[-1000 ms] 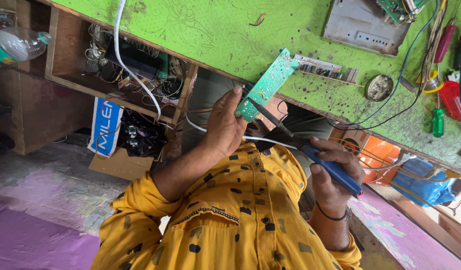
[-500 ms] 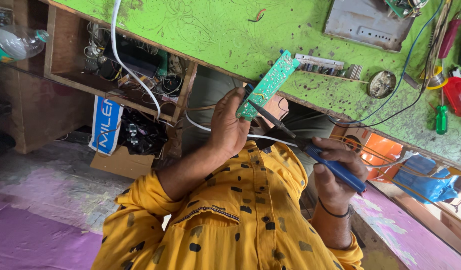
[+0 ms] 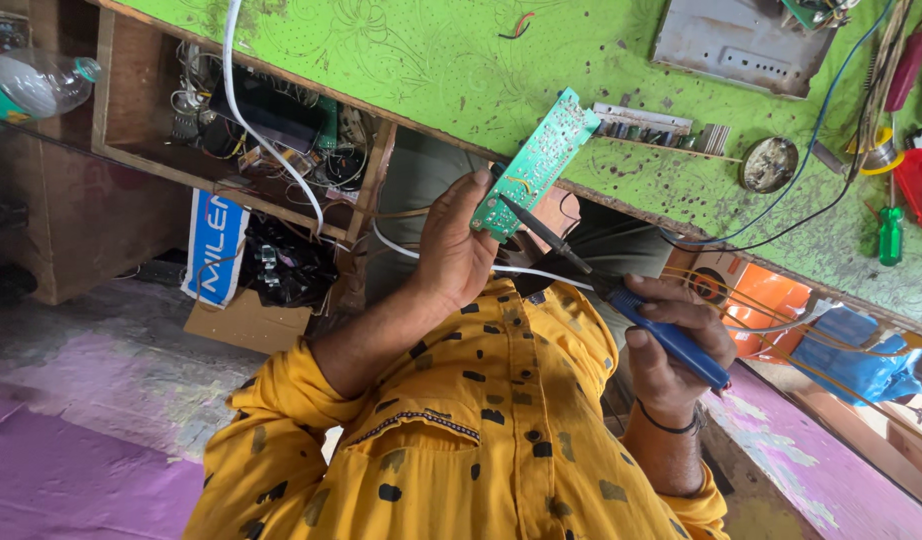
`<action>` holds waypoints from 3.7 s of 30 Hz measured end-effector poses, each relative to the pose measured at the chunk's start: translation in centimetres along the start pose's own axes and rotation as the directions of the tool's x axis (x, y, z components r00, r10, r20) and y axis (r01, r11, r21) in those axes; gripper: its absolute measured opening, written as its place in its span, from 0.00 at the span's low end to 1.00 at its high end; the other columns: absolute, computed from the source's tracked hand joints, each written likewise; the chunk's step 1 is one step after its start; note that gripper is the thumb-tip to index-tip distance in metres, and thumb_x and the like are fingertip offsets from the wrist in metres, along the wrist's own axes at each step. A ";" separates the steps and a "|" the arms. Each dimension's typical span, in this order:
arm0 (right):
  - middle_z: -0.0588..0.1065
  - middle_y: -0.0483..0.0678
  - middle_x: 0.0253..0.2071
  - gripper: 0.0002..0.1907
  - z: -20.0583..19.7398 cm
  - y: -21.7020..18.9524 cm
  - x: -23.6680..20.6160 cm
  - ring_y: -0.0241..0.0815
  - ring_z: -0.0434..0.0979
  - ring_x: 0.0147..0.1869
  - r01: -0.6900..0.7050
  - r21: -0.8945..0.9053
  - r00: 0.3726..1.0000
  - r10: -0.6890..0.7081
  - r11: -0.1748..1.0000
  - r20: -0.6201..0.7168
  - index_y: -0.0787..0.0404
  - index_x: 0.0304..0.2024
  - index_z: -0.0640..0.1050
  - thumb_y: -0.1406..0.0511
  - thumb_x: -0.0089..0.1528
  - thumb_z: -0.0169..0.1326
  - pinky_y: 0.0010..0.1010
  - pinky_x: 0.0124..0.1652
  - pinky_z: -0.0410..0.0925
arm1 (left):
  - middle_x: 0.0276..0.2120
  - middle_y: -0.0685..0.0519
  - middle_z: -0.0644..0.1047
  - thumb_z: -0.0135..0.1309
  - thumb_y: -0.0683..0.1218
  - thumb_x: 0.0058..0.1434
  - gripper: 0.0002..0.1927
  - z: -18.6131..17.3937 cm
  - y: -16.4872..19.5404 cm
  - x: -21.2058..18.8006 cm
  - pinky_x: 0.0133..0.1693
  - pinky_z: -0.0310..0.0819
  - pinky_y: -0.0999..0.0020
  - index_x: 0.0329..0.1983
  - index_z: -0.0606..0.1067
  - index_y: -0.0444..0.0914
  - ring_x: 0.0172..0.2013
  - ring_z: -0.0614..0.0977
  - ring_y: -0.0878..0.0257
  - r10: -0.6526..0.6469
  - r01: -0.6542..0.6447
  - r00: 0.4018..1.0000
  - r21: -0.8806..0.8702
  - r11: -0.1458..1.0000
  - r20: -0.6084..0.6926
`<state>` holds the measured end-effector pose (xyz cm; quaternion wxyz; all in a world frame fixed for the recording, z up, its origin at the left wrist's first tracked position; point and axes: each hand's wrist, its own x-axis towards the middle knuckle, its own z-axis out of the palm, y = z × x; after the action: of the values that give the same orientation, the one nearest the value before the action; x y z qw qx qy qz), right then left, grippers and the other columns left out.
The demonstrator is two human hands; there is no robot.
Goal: The person sits at a workbench and uses a soldering iron to attach wires to a green circuit board. They repeatedly heat solder joints, add solder, and inspect the connections. The person also handles a small blue cylindrical component and places it onto the board.
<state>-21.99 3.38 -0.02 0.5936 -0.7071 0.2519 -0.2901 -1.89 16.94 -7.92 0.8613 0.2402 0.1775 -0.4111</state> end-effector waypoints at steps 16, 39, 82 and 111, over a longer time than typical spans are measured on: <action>0.78 0.66 0.48 0.19 -0.7 0.6 0.2 0.51 0.84 0.52 0.166 0.195 0.970 -0.125 0.967 -0.207 0.68 0.44 0.73 0.62 0.65 0.68 0.36 0.55 0.78 | 0.39 0.51 0.82 0.53 0.44 0.74 0.04 1.4 2.7 -0.4 0.36 0.80 0.69 0.46 0.75 0.38 0.36 0.84 0.65 0.197 -0.205 0.977 0.113 0.972 0.078; 0.77 0.63 0.51 0.19 -9.0 1.2 1.8 0.51 0.83 0.47 0.100 -0.345 0.872 -0.249 0.933 -0.421 0.70 0.51 0.70 0.61 0.74 0.62 0.36 0.47 0.80 | 0.37 0.51 0.80 0.55 0.41 0.76 0.08 5.5 7.7 2.8 0.38 0.83 0.75 0.53 0.76 0.33 0.35 0.84 0.68 0.282 -0.645 0.763 0.656 0.392 0.581; 0.80 0.66 0.46 0.14 -1.8 -1.3 0.3 0.51 0.85 0.47 0.173 -0.345 0.978 -0.203 0.922 -0.050 0.68 0.40 0.75 0.64 0.62 0.65 0.32 0.46 0.78 | 0.39 0.48 0.82 0.68 0.46 0.63 0.14 6.8 4.4 2.1 0.45 0.76 0.67 0.47 0.81 0.35 0.41 0.82 0.61 0.117 -0.567 0.815 0.823 -0.042 0.567; 0.80 0.66 0.48 0.13 -2.1 -1.1 0.1 0.51 0.85 0.49 0.212 -0.267 0.974 -0.225 0.940 -0.021 0.67 0.41 0.76 0.63 0.65 0.64 0.34 0.51 0.77 | 0.41 0.50 0.79 0.68 0.44 0.63 0.14 6.0 3.8 2.2 0.43 0.79 0.71 0.48 0.80 0.35 0.40 0.85 0.66 0.103 -0.544 0.839 0.830 0.122 0.535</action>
<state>-23.42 2.03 1.35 0.4523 -0.7955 0.2231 -0.3360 3.09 14.31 -3.03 0.5996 0.6793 -0.3331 -0.2609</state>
